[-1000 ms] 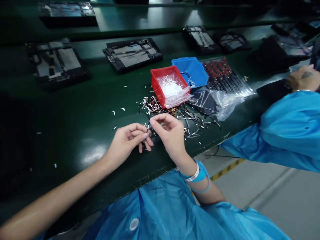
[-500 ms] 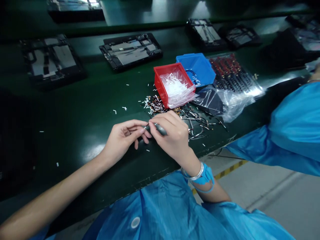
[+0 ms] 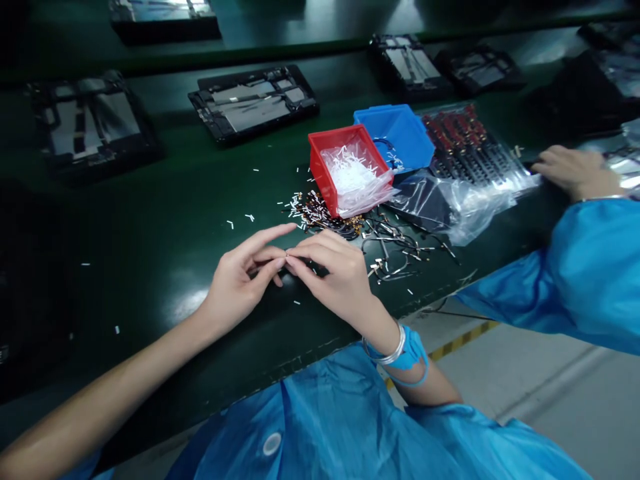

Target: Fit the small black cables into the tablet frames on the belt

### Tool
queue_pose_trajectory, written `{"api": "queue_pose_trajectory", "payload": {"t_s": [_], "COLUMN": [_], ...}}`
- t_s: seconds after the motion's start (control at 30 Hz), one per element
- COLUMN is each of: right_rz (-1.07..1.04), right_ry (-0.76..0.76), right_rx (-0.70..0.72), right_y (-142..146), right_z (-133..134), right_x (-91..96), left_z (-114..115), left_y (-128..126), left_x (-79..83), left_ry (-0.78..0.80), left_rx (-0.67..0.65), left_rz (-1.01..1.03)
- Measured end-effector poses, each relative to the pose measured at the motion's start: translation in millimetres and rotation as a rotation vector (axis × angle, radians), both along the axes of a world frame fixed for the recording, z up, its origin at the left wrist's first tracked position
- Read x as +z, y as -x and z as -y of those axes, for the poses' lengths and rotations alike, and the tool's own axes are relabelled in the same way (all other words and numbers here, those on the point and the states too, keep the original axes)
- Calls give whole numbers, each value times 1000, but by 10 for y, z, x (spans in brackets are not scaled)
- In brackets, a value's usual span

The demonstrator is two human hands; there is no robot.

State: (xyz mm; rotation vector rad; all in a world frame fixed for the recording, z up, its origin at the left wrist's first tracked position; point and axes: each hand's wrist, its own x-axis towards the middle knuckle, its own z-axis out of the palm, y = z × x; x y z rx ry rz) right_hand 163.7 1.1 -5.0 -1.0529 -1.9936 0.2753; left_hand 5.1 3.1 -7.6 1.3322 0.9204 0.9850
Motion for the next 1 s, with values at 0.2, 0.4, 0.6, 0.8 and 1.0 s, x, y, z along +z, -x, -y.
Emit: {"api": "queue_pose_trajectory", "payload": {"t_s": [0.2, 0.4, 0.6, 0.8, 1.0], "right_rz": [98, 321, 209, 31, 16], "right_ry": [-152, -176, -161, -143, -117], "right_rx": [-171, -381, 133, 18, 11], "right_y": [-205, -389, -82, -158, -249], "right_z": [-251, -571, -400, -460, -507], "right_x": [148, 273, 123, 124, 120], "left_z": [-45, -133, -171, -1186, -2775], "left_y": [63, 107, 130, 573, 1092], "left_x": [18, -9, 52, 56, -115], "left_ry": [35, 187, 253, -281, -327], "left_rx": [-37, -2, -71, 414, 644], "left_rz": [51, 280, 288, -396, -974]}}
